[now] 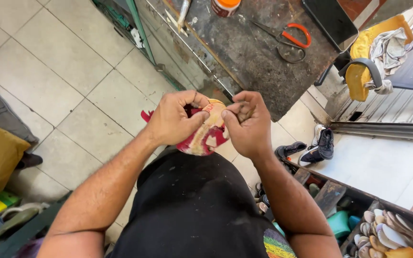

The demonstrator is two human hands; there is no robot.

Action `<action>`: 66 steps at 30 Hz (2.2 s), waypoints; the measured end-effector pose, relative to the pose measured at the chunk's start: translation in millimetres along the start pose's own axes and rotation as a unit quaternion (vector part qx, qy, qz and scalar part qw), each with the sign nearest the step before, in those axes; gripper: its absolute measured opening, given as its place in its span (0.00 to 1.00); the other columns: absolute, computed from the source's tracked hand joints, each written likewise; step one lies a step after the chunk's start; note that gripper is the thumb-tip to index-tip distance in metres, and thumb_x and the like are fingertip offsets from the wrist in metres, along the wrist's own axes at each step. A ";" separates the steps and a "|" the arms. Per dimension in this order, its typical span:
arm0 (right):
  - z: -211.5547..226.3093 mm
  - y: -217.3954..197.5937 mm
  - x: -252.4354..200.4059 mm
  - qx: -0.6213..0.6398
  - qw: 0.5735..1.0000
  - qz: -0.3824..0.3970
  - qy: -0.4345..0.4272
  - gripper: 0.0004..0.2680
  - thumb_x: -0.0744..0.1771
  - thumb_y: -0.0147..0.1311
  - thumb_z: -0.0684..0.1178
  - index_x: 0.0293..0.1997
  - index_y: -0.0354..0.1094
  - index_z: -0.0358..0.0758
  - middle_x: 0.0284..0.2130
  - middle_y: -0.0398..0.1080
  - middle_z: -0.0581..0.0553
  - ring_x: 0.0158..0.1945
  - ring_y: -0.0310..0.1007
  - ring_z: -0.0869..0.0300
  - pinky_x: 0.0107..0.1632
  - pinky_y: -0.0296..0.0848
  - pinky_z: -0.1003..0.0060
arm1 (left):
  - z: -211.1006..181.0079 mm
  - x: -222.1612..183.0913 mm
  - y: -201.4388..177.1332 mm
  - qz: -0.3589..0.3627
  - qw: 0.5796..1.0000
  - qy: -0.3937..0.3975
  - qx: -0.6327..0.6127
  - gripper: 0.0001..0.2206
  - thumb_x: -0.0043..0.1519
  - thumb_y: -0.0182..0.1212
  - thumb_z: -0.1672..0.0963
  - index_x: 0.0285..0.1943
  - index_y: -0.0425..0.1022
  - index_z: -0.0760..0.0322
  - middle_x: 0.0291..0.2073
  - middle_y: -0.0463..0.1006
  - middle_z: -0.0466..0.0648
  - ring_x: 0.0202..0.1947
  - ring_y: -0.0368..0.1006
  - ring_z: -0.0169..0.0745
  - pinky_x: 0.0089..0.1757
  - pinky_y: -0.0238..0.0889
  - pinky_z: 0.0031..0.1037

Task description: Trimming excess material and repairing a red high-heeled shoe at a workbench using scissors.

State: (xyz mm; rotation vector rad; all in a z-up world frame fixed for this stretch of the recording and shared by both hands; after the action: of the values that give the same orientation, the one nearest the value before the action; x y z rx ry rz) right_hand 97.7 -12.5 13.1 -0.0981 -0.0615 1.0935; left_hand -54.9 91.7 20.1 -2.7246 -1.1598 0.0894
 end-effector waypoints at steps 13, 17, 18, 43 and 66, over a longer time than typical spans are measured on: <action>-41.5 -23.2 24.2 0.051 0.986 0.131 0.087 0.14 0.65 0.59 0.31 0.58 0.69 0.26 0.36 0.78 0.34 0.37 0.80 0.56 0.42 0.84 0.60 | -17.9 58.8 51.0 0.251 0.953 -0.053 0.164 0.10 0.58 0.63 0.59 0.47 0.72 0.67 0.37 0.82 0.61 0.46 0.77 0.70 0.46 0.67 0.54; -51.0 -53.1 44.4 0.025 0.996 0.022 0.085 0.10 0.66 0.58 0.32 0.52 0.72 0.29 0.34 0.79 0.38 0.32 0.79 0.62 0.32 0.81 0.68 | -3.6 99.4 62.1 0.176 0.973 0.023 0.144 0.15 0.54 0.70 0.59 0.44 0.68 0.61 0.32 0.81 0.51 0.41 0.79 0.61 0.41 0.70 0.46; -56.1 -68.9 49.7 0.001 0.997 -0.023 0.075 0.10 0.66 0.58 0.33 0.52 0.73 0.31 0.33 0.79 0.41 0.32 0.78 0.65 0.33 0.80 0.69 | -2.6 111.8 59.3 0.111 0.978 0.079 0.157 0.12 0.52 0.73 0.58 0.38 0.71 0.59 0.29 0.78 0.50 0.38 0.80 0.58 0.38 0.71 0.44; -7.4 -94.7 114.5 -0.191 0.956 0.209 -0.077 0.08 0.63 0.66 0.37 0.46 0.80 0.38 0.30 0.75 0.40 0.36 0.77 0.50 0.40 0.73 0.57 | -43.7 65.8 110.8 -0.164 0.883 0.212 0.386 0.14 0.52 0.70 0.55 0.43 0.79 0.66 0.43 0.78 0.53 0.49 0.74 0.61 0.49 0.72 0.40; -61.6 -51.9 104.8 0.035 0.935 0.308 0.171 0.09 0.64 0.65 0.35 0.47 0.75 0.31 0.34 0.79 0.45 0.37 0.75 0.68 0.43 0.78 0.72 | -26.9 37.8 73.4 -0.288 0.927 0.212 0.117 0.15 0.49 0.68 0.62 0.45 0.74 0.73 0.47 0.79 0.63 0.49 0.78 0.72 0.49 0.72 0.53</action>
State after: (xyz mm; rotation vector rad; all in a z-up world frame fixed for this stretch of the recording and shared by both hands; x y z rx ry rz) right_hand 197.7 54.0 -42.2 -0.2541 0.3427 1.6886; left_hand 26.7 65.3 33.3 -1.9633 -1.6143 -0.3913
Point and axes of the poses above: each hand's wrist, its own x-axis towards the middle knuckle, its own y-axis out of the palm, z = x × y, the point moved 10 cm from there along x, towards the middle knuckle
